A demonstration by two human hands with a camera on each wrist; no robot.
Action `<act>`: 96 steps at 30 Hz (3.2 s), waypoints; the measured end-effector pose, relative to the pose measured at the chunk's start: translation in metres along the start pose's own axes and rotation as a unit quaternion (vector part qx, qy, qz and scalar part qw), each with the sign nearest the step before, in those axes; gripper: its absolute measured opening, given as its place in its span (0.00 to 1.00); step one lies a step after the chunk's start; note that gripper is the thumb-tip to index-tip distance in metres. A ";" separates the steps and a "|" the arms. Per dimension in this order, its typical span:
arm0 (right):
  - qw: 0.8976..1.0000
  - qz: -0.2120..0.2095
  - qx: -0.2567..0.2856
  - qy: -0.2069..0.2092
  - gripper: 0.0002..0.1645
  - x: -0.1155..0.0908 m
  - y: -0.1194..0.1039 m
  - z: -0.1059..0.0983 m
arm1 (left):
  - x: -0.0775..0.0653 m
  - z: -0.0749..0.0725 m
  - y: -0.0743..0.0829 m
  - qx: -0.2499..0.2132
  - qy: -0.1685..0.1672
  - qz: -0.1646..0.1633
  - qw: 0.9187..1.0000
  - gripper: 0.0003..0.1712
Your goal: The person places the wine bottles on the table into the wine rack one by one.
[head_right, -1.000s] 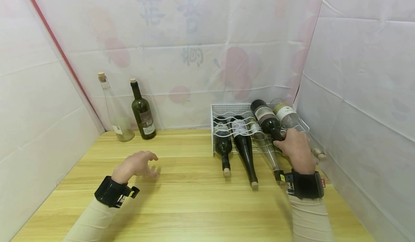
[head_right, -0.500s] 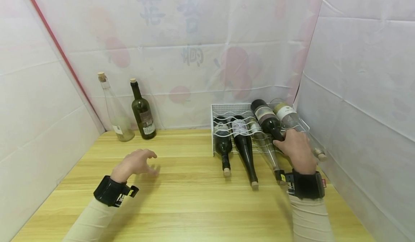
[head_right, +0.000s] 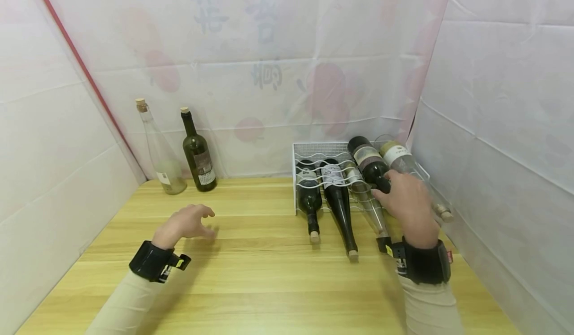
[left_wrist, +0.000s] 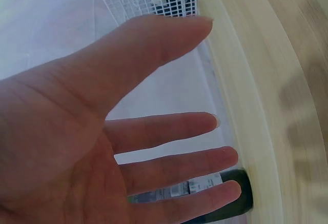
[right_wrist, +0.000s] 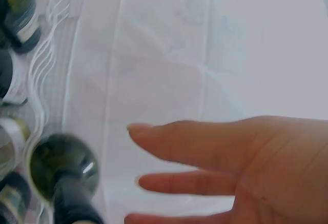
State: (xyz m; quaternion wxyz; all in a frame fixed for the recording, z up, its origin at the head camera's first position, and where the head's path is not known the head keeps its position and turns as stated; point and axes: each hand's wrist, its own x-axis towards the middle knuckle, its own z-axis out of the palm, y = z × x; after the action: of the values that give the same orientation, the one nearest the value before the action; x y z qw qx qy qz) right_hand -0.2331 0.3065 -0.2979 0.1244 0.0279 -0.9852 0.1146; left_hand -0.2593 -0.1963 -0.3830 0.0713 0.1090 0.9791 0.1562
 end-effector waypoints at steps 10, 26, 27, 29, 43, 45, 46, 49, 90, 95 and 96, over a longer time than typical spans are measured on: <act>0.985 -0.146 0.052 -0.070 0.29 -0.012 -0.050 0.010 | 0.016 -0.004 -0.024 -0.029 0.028 -0.004 0.999 0.39; 0.929 -0.313 0.070 -0.184 0.26 -0.048 -0.106 0.025 | 0.083 -0.010 -0.084 -0.221 0.096 -0.093 0.966 0.52; 0.927 -0.315 0.068 -0.192 0.27 -0.050 -0.108 0.025 | 0.088 -0.010 -0.086 -0.229 0.101 -0.104 0.963 0.53; 0.925 -0.315 0.061 -0.203 0.27 -0.054 -0.113 0.026 | 0.098 -0.009 -0.091 -0.233 0.112 -0.119 0.959 0.53; 0.917 -0.335 0.039 -0.213 0.29 -0.053 -0.116 0.036 | 0.155 0.017 -0.115 -0.317 0.166 -0.152 0.921 0.51; 0.917 -0.333 0.039 -0.217 0.29 -0.052 -0.116 0.036 | 0.160 0.019 -0.116 -0.330 0.183 -0.145 0.914 0.50; 0.917 -0.331 0.039 -0.219 0.29 -0.052 -0.115 0.036 | 0.162 0.020 -0.116 -0.338 0.192 -0.144 0.910 0.50; 0.916 -0.330 0.040 -0.223 0.29 -0.051 -0.115 0.037 | 0.166 0.023 -0.115 -0.354 0.213 -0.146 0.899 0.53; 0.908 -0.328 0.056 -0.255 0.27 -0.047 -0.109 0.029 | 0.098 0.011 -0.089 -0.228 0.174 -0.016 0.958 0.46; 0.908 -0.316 0.063 -0.267 0.27 -0.043 -0.106 0.028 | 0.091 0.012 -0.085 -0.203 0.167 0.009 0.965 0.41; 0.909 -0.311 0.064 -0.270 0.27 -0.043 -0.105 0.028 | 0.089 0.012 -0.084 -0.196 0.165 0.012 0.967 0.41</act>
State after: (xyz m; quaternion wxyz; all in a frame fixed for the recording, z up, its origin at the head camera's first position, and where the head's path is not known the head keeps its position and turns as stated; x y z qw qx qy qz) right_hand -0.1897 0.1987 -0.3124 -0.1189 0.3702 -0.9133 0.1215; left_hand -0.3594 -0.2498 -0.4305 -0.0729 0.0776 0.9263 0.3615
